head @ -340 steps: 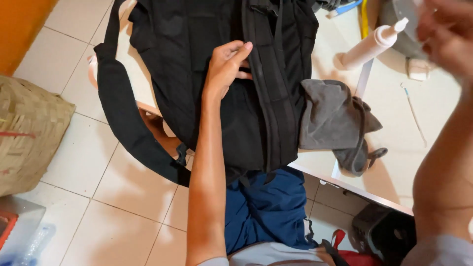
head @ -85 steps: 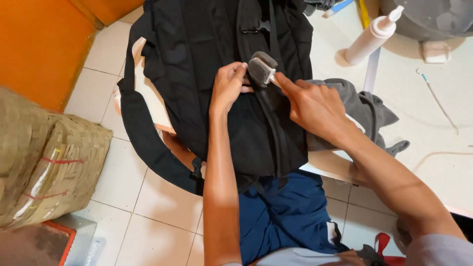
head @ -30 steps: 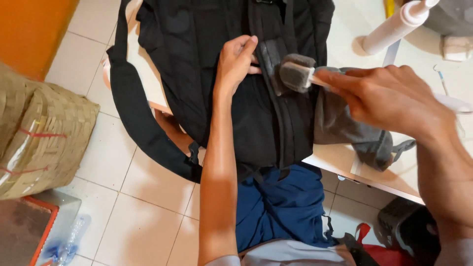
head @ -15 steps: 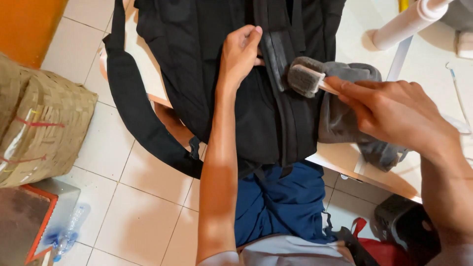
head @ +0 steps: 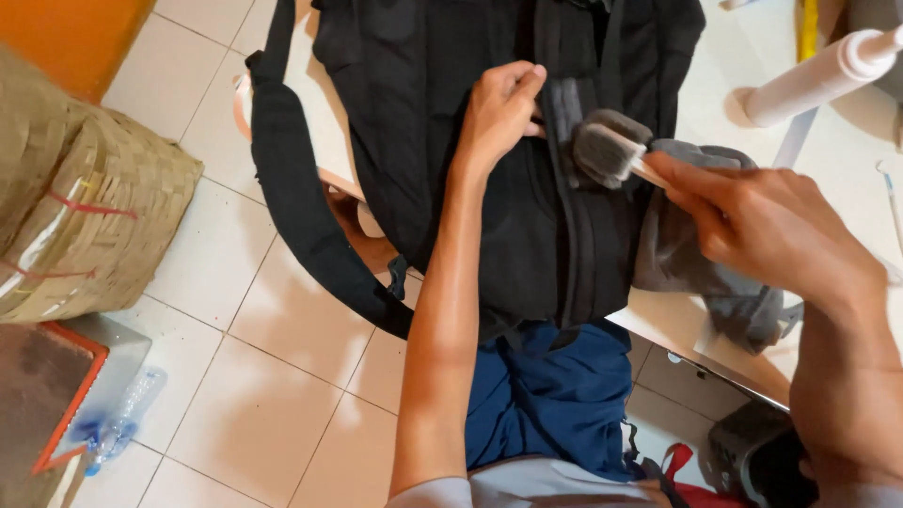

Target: Cleaning a black backpack by applying liquid cleaner, scrubbing with a brush, and wiping with a cloth.

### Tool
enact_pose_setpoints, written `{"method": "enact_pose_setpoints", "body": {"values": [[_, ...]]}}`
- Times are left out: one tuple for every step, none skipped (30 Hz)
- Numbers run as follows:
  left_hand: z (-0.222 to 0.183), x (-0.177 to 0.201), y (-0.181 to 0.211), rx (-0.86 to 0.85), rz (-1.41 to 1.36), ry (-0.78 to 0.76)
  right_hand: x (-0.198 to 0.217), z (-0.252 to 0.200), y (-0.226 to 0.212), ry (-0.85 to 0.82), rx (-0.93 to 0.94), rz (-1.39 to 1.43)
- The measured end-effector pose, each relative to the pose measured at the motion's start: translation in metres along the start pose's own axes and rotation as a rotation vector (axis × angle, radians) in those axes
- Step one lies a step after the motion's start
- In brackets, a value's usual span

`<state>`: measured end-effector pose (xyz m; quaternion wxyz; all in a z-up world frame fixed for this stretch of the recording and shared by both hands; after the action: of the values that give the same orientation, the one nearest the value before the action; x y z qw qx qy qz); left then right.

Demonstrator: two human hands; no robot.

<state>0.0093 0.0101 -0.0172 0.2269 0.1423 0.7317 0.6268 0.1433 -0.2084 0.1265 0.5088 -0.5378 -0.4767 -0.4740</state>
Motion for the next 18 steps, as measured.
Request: {"method": "enact_pose_setpoints", "body": {"values": [[0.0,0.0,0.002,0.003,0.017,-0.016,-0.002,-0.005,0.001,-0.015,-0.055,-0.059],[0.0,-0.001,0.005,0.006,0.034,-0.032,-0.004,-0.01,0.003,-0.029,-0.111,-0.118],[-0.001,0.0,0.007,0.005,0.036,-0.041,-0.008,0.001,0.0,-0.026,-0.119,-0.117],[-0.003,0.001,0.009,0.012,0.067,-0.024,-0.011,0.012,-0.002,0.024,-0.087,-0.109],[-0.003,-0.002,0.011,0.017,0.096,-0.015,-0.013,0.022,-0.002,0.075,-0.061,-0.104],[-0.004,-0.003,0.014,0.013,0.097,-0.03,-0.018,0.03,0.001,0.08,-0.076,-0.107],[-0.006,-0.003,0.016,0.025,0.089,-0.019,-0.023,0.04,0.004,0.123,-0.055,-0.077],[-0.008,-0.002,0.018,0.036,0.082,-0.007,-0.028,0.05,0.007,0.167,-0.034,-0.047],[-0.007,-0.003,0.017,0.037,0.077,-0.003,-0.021,0.045,0.003,0.163,-0.03,-0.05],[-0.006,-0.003,0.016,0.036,0.089,-0.006,-0.014,0.04,-0.001,0.11,-0.045,-0.04],[-0.006,-0.001,0.013,0.038,0.1,-0.002,-0.009,0.036,-0.006,0.053,-0.054,-0.029],[-0.007,0.0,0.013,0.042,0.093,0.009,-0.005,0.024,-0.009,0.046,-0.043,-0.031],[-0.007,0.0,0.013,0.034,0.072,0.0,-0.001,0.011,-0.01,-0.049,-0.07,-0.014],[-0.007,-0.002,0.014,0.025,0.051,-0.008,0.003,-0.002,-0.011,-0.144,-0.096,0.001],[-0.005,0.001,0.009,0.026,0.055,-0.007,0.0,-0.008,0.003,-0.143,-0.095,0.006],[-0.003,0.001,0.005,0.028,0.042,-0.008,-0.002,-0.015,0.019,-0.195,-0.096,0.014],[0.002,-0.004,0.003,0.027,0.037,-0.03,-0.004,-0.026,0.035,-0.238,-0.117,0.027],[0.001,-0.004,0.002,0.024,0.048,-0.05,0.002,-0.018,0.034,-0.227,-0.136,0.035]]}}
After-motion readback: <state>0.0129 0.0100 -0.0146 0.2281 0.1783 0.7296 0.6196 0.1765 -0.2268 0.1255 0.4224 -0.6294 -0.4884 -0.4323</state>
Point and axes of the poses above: each hand's wrist, its own z-axis towards the middle knuckle, its own x-axis out of the back of the hand, y = z × x, the point moved 1 cm from there along z, towards the middle knuckle, and after that the axes turned 4 degrees about y, right-handed, at the moved point
